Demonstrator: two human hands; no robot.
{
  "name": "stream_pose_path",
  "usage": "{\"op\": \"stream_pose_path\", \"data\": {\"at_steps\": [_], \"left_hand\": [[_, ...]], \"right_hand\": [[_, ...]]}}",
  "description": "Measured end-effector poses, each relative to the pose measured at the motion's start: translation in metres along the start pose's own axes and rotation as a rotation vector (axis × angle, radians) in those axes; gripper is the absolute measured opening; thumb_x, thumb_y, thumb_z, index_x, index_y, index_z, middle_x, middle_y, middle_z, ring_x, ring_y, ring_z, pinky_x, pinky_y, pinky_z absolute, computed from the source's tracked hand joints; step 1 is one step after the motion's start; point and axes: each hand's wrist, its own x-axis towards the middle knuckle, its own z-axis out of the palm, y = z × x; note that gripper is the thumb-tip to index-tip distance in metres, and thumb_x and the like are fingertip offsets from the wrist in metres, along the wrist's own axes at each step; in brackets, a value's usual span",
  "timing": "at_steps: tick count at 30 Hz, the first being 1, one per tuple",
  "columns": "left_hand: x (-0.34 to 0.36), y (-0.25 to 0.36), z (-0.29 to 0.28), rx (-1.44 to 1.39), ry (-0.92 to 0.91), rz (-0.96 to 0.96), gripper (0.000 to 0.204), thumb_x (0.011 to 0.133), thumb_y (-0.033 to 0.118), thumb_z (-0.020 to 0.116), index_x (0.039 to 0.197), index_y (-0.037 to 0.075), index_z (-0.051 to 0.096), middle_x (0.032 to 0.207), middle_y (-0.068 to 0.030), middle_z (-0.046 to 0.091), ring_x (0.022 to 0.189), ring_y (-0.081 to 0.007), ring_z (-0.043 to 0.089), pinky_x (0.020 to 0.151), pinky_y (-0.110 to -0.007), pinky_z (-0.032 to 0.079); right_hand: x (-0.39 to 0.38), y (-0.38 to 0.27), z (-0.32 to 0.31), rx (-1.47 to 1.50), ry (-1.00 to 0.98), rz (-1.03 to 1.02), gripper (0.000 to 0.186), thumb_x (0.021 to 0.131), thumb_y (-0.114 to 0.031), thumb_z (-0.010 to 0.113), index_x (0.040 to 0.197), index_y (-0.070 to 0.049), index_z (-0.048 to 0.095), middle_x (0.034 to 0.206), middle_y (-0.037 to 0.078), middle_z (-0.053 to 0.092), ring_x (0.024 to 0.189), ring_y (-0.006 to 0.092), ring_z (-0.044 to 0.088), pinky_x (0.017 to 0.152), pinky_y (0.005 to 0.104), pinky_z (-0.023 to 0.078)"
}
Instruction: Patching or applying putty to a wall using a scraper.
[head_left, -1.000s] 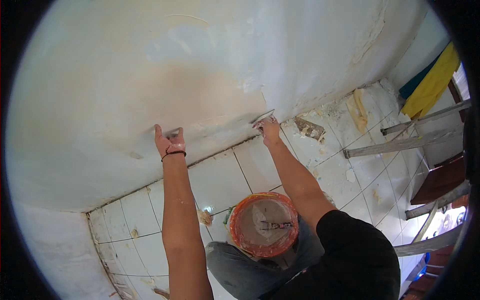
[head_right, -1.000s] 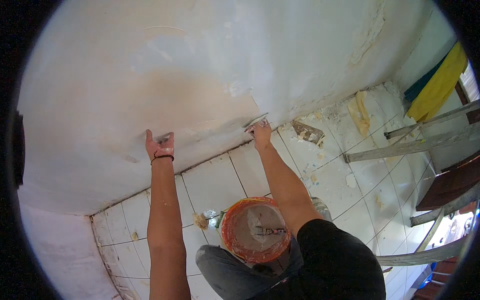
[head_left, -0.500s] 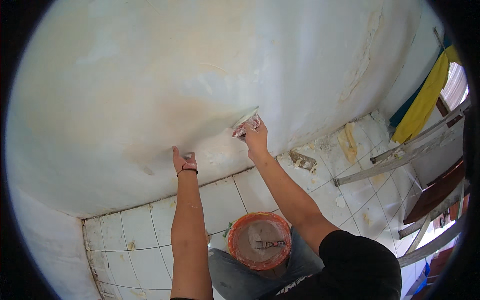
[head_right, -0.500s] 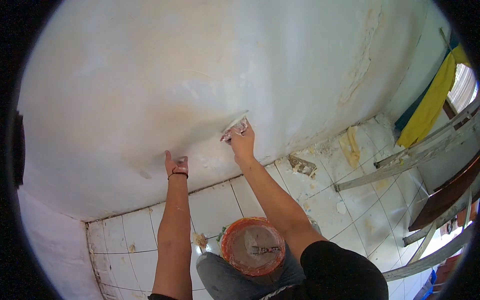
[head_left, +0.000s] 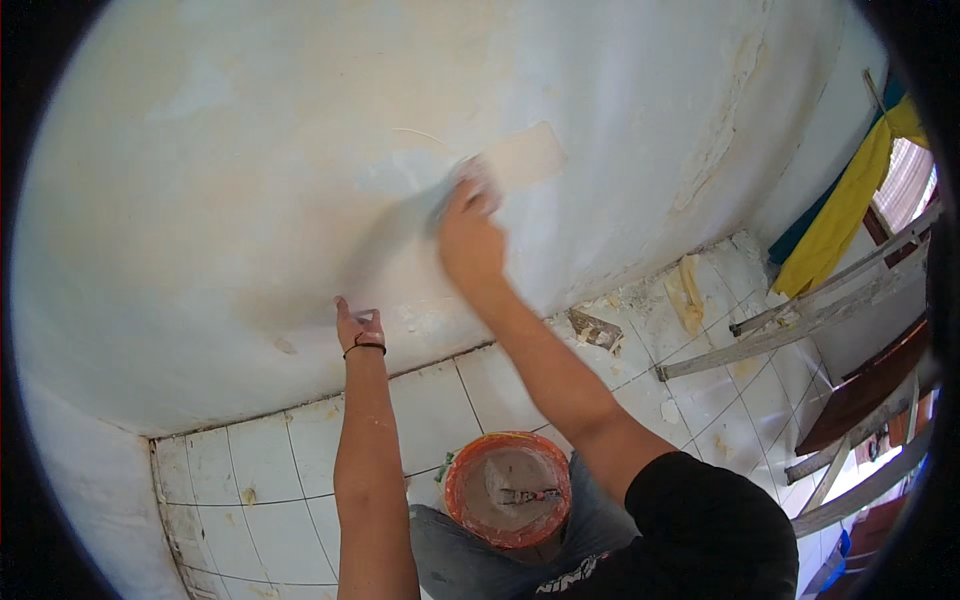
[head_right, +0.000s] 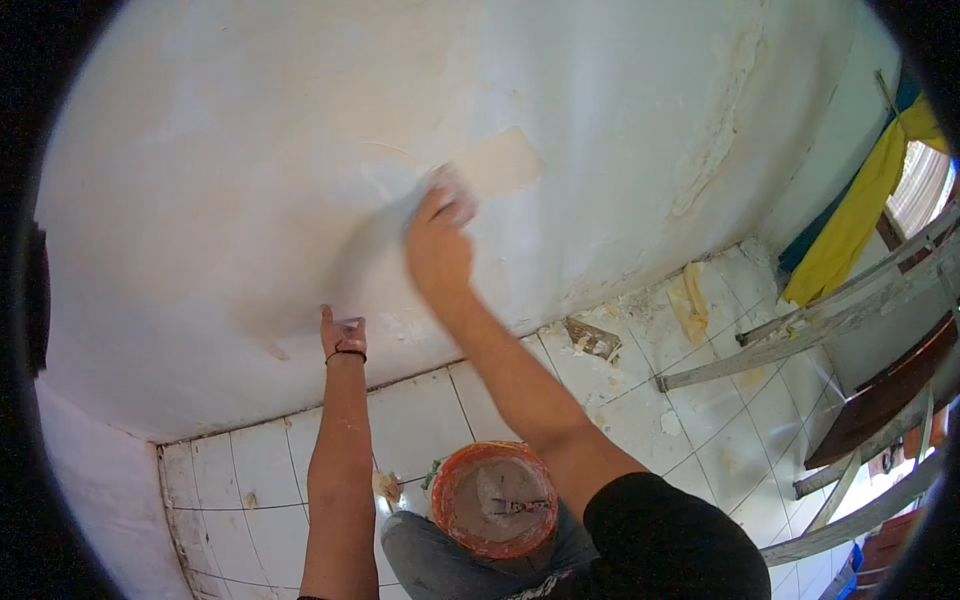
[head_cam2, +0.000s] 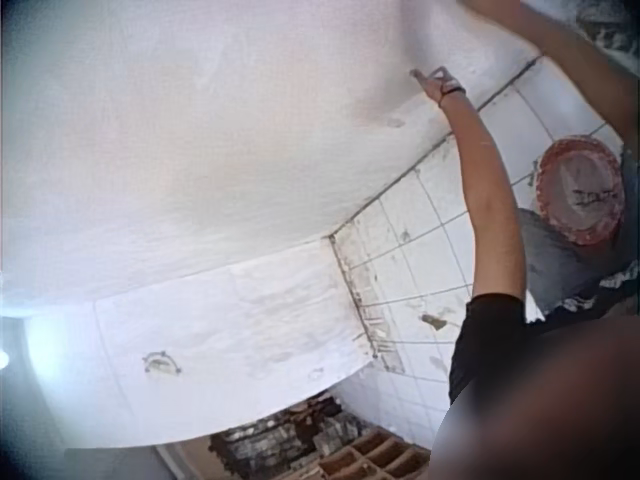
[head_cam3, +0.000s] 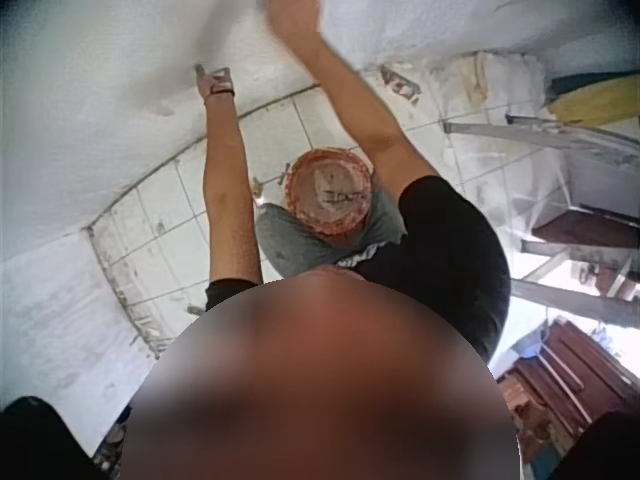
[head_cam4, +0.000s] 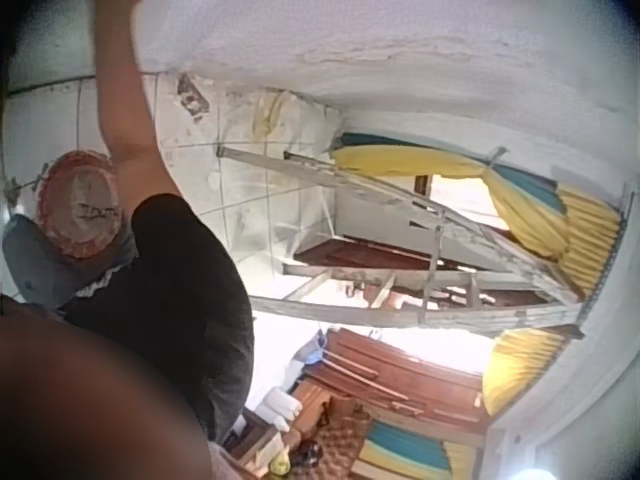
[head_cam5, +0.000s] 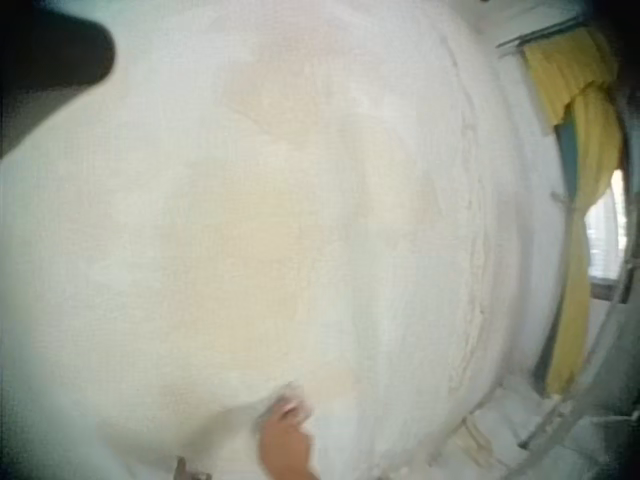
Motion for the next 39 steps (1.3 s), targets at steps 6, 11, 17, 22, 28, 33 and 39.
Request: {"op": "stream_pose_path", "data": {"at_steps": [6,11,17,22,28,33,39], "left_hand": [[0.001,0.019,-0.024,-0.046,0.012,0.018,0.057,0.088,0.042,0.068,0.127,0.006,0.046,0.125,-0.008,0.049,0.105,-0.0205,0.052,0.098,-0.042,0.041],[-0.009,0.01,-0.002,-0.033,0.096,0.007,0.056,0.09,0.044,0.065,0.127,0.006,0.046,0.126,-0.0099,0.049,0.108,-0.0235,0.051,0.1,-0.045,0.04],[-0.003,0.012,-0.007,0.017,0.047,-0.015,0.056,0.089,0.047,0.064,0.125,0.008,0.048,0.12,-0.0074,0.05,0.107,-0.0212,0.051,0.095,-0.042,0.043],[0.009,0.021,-0.02,-0.029,0.094,-0.027,0.053,0.091,0.045,0.063,0.125,0.007,0.049,0.124,-0.0091,0.05,0.112,-0.0223,0.05,0.091,-0.043,0.043],[-0.002,0.008,0.0,0.014,0.133,0.015,0.053,0.091,0.044,0.063,0.121,0.002,0.048,0.123,-0.0101,0.05,0.105,-0.023,0.051,0.092,-0.044,0.044],[-0.005,0.022,-0.015,-0.011,0.112,0.004,0.055,0.091,0.042,0.062,0.128,0.004,0.047,0.132,-0.0111,0.048,0.114,-0.0248,0.05,0.101,-0.049,0.039],[-0.009,0.027,-0.018,-0.029,0.035,0.028,0.056,0.091,0.04,0.063,0.131,0.006,0.045,0.138,-0.0111,0.045,0.12,-0.026,0.048,0.101,-0.049,0.038]], "right_hand": [[-0.044,0.083,-0.012,0.441,-0.268,-0.207,0.062,0.078,-0.017,0.06,0.138,-0.014,0.046,0.098,0.01,0.07,0.079,0.0283,0.068,0.074,0.045,0.053],[0.043,0.152,-0.039,0.47,0.153,0.409,0.041,0.088,-0.022,0.057,0.127,-0.008,0.055,0.091,0.018,0.069,0.085,0.0359,0.067,0.071,0.0464,0.052],[0.016,0.027,-0.051,0.324,-0.063,-0.014,0.062,0.075,-0.015,0.065,0.135,-0.011,0.048,0.101,0.014,0.065,0.083,0.0321,0.066,0.074,0.0429,0.053],[-0.022,0.09,-0.027,0.594,-0.198,-0.095,0.061,0.079,-0.012,0.062,0.138,-0.014,0.046,0.093,0.012,0.067,0.083,0.0309,0.066,0.073,0.0428,0.052],[0.05,0.122,-0.009,0.268,0.298,0.17,0.064,0.084,-0.011,0.057,0.141,0.002,0.03,0.122,0.029,0.053,0.088,0.0414,0.063,0.07,0.0454,0.054],[-0.06,0.058,0.011,0.374,-0.177,-0.152,0.057,0.083,-0.014,0.058,0.135,0.0,0.04,0.124,0.03,0.052,0.087,0.0421,0.063,0.072,0.0438,0.056],[0.0,0.174,0.007,0.558,-0.088,0.552,0.038,0.092,-0.027,0.048,0.118,-0.002,0.061,0.093,0.021,0.066,0.082,0.035,0.065,0.073,0.0442,0.051]]}}
